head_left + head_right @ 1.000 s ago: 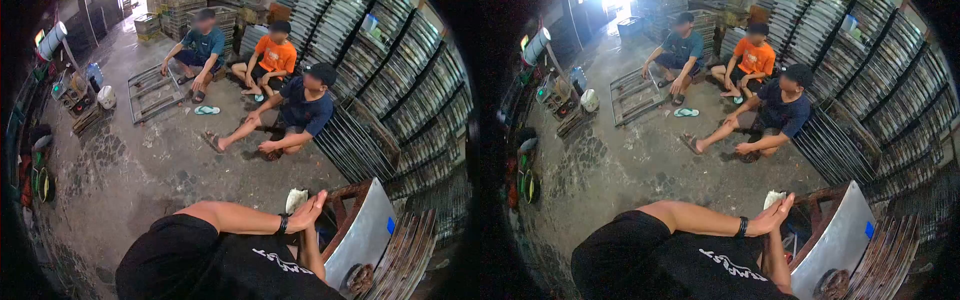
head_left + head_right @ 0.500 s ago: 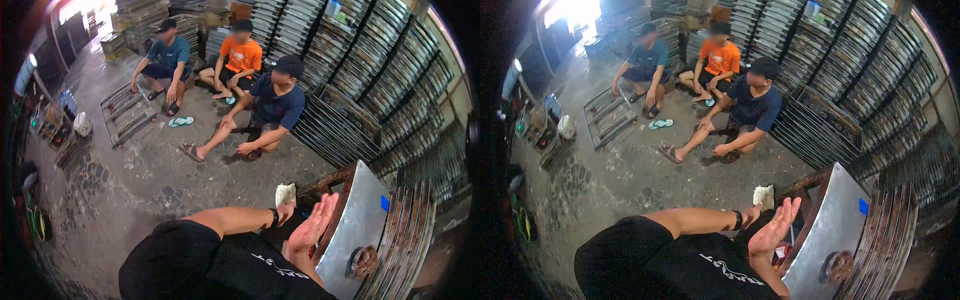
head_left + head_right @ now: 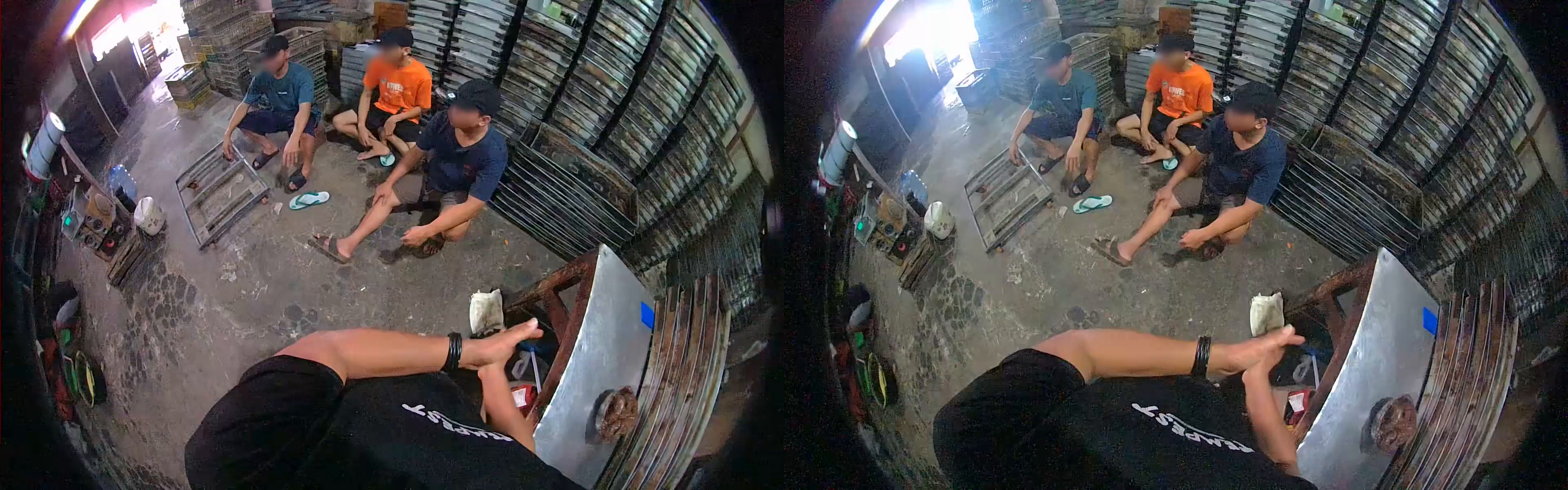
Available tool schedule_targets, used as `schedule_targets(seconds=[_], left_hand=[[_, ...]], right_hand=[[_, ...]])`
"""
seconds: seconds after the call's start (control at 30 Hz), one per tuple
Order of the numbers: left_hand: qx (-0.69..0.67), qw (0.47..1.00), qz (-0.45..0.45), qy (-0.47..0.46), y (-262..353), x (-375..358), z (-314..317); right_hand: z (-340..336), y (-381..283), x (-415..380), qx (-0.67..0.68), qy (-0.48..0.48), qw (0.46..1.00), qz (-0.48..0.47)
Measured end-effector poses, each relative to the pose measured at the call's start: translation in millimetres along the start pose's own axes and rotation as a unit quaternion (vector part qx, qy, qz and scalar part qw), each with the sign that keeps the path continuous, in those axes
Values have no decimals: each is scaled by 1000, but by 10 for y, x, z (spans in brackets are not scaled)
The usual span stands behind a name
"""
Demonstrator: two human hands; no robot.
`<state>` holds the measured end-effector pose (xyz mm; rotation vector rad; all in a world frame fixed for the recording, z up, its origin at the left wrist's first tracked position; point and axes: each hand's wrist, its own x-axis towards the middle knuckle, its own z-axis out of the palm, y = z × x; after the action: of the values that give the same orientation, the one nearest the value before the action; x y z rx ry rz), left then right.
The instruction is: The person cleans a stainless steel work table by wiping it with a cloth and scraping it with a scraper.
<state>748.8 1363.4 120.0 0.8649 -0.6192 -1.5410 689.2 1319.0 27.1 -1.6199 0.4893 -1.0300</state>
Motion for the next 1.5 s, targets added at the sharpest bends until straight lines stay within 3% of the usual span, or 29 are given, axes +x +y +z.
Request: schedule_targets(seconds=[0.03,0.07,0.1,0.13,0.23,0.27,0.37,0.4,0.47,0.5,0.53,0.57,0.63,0.67,0.73,0.77,0.83,0.9,0.93,1.03,1.17,1.2,1.3,1.33,1.47,1.5], left_hand=[[66,993,97,-17,-90,53,6],[217,964,153,0,-158,60,1],[359,910,207,19,-190,69,1],[415,878,238,-11,-184,30,-22],[508,782,360,-31,-727,112,-324],[426,785,447,-57,-765,165,-363],[466,789,381,-125,-602,60,-517],[475,809,331,-102,-595,19,-582],[489,839,234,-56,-575,-38,-736],[607,792,19,-66,-376,-85,-733],[616,788,10,16,-628,-136,-901],[578,815,10,35,-864,-51,-963],[508,859,0,63,-872,-65,-969],[450,889,-73,44,-826,63,-956],[200,966,-131,102,-714,231,-684],[65,977,-155,130,-673,298,-567],[78,995,-29,60,-460,347,-410],[77,986,143,-27,-587,492,-333],[62,984,155,-56,-595,512,-294],[77,985,135,-78,-492,470,-247],[314,933,164,-68,-652,472,-123],[358,879,312,-40,-954,742,-57],[305,891,336,22,-1187,964,219],[414,851,313,-77,-399,151,250],[564,823,61,3,-222,-45,318],[512,842,167,-39,-296,-22,208]], right_hand=[[-18,12,-4,80,-4,993,91],[-49,9,-14,162,-3,972,169],[-93,-41,-38,234,1,944,234],[-151,-88,-43,298,6,912,281],[-213,-133,-15,425,24,834,351],[-243,-173,-1,454,25,811,368],[-424,-398,-23,544,-46,746,381],[-491,-505,13,555,-52,734,388],[-465,-1229,259,453,174,724,490],[-550,-1183,312,538,216,738,346],[-583,-1371,426,471,244,819,217],[-593,-1559,519,394,269,875,81],[-547,-1537,481,215,312,925,0],[-511,-1519,432,120,328,936,-36],[-260,-1493,233,122,300,942,84],[-151,-1473,126,121,283,940,145],[-77,-1169,-92,-1,117,982,149],[96,-1025,-142,221,140,935,238],[84,-977,-149,134,107,973,153],[98,-1126,-83,193,112,964,146],[-109,-783,95,139,153,970,130],[-200,-627,92,148,154,967,137],[-452,-318,-4,242,152,936,207],[-498,-308,-16,302,128,917,224],[-633,-184,-148,512,-66,827,224],[-670,-153,-147,533,-99,809,225]])
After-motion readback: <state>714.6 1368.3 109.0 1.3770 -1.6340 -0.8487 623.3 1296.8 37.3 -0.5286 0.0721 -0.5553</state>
